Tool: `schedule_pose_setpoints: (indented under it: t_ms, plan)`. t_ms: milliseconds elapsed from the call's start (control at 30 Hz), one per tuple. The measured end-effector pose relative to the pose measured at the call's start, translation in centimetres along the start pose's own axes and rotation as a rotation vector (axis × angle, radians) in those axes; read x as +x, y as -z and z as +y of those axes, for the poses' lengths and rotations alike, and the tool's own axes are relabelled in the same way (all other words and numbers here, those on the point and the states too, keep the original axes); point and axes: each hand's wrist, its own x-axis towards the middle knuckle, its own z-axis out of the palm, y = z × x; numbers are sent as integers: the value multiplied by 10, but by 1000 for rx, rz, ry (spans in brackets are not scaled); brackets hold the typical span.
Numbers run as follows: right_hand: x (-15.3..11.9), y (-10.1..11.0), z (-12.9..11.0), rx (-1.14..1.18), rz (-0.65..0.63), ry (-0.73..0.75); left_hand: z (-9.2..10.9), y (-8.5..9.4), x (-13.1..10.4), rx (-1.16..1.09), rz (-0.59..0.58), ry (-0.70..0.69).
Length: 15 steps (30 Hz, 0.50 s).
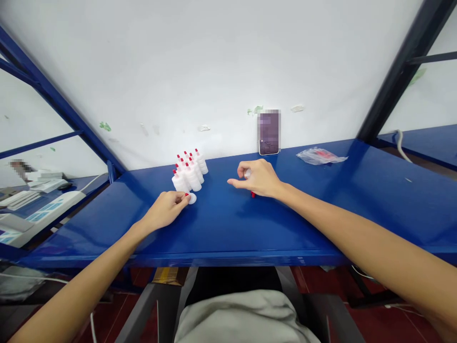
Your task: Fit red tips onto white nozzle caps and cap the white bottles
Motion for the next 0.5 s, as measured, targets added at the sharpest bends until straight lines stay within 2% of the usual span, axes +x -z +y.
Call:
schedule_pose_setpoints:
  t_ms: [100,167,333,433,500]
  plan:
    - [-5,4,-9,84,26,74,-1,-5,-8,-22,94,33]
    - [-9,5,-21,178,-12,137,6,-7,-16,-90,179,3]
    - [-16,-9,-59,327,-335,161,38,-13,-33,-370,383,-239]
    - [-19,-25,-73,291,-426,165,56,-19,-35,-476,426,-317]
    - [-20,-33,-78,232,-474,198,60,-24,-36,-499,441,-352]
